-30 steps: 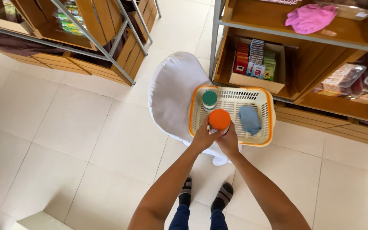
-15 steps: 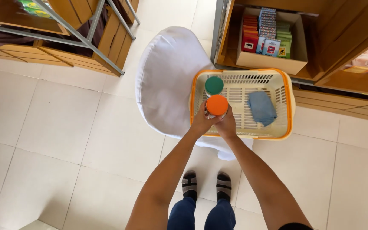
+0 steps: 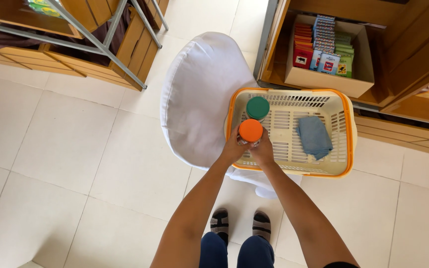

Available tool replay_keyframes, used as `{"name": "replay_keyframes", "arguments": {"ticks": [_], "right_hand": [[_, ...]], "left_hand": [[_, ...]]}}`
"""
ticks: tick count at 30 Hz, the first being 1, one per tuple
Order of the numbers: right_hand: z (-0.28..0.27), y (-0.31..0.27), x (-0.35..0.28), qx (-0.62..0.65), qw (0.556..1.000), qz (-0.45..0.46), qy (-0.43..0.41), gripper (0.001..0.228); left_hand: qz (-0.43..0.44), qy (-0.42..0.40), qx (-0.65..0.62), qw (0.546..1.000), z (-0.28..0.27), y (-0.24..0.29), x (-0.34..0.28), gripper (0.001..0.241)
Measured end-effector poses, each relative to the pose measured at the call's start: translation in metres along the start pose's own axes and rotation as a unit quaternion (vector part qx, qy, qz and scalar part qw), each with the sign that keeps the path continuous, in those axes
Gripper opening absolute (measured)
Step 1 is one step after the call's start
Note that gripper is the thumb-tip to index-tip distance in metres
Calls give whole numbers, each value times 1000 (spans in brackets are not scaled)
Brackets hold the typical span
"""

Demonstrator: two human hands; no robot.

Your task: Removing jars from a shelf, cleaning the shelf with a cloth, and then wiping and replacing the jars.

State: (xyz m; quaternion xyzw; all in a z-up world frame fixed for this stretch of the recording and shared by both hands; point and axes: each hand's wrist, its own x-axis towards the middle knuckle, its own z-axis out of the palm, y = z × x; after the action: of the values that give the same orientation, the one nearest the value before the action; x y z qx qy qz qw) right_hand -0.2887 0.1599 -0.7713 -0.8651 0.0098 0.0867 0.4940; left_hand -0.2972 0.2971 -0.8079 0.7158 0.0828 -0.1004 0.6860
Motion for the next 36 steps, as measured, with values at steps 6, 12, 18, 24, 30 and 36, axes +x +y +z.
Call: {"name": "replay_keyframes", "arguments": {"ticks": [6, 12, 18, 24, 30, 36], "right_hand": [[-9, 11, -7, -25, 997, 52, -41, 98], [-69, -37, -42, 33, 998, 31, -32, 96], [-154, -112, -84, 219, 975, 34, 5, 92], [-254, -208, -138, 284, 957, 7, 59, 79], [-357, -245, -169, 348, 931, -87, 60, 74], [-458, -263, -196, 326, 932, -135, 80, 75]], "left_hand": [[-14, 25, 98, 995, -3, 10, -27, 89], [47, 105, 117, 986, 18, 112, -83, 87], [132, 10, 88, 987, 51, 259, -156, 69], [169, -85, 77, 979, 81, 434, -232, 58], [282, -103, 64, 952, 134, 503, -257, 54], [374, -118, 35, 919, 202, 555, -269, 55]]}}
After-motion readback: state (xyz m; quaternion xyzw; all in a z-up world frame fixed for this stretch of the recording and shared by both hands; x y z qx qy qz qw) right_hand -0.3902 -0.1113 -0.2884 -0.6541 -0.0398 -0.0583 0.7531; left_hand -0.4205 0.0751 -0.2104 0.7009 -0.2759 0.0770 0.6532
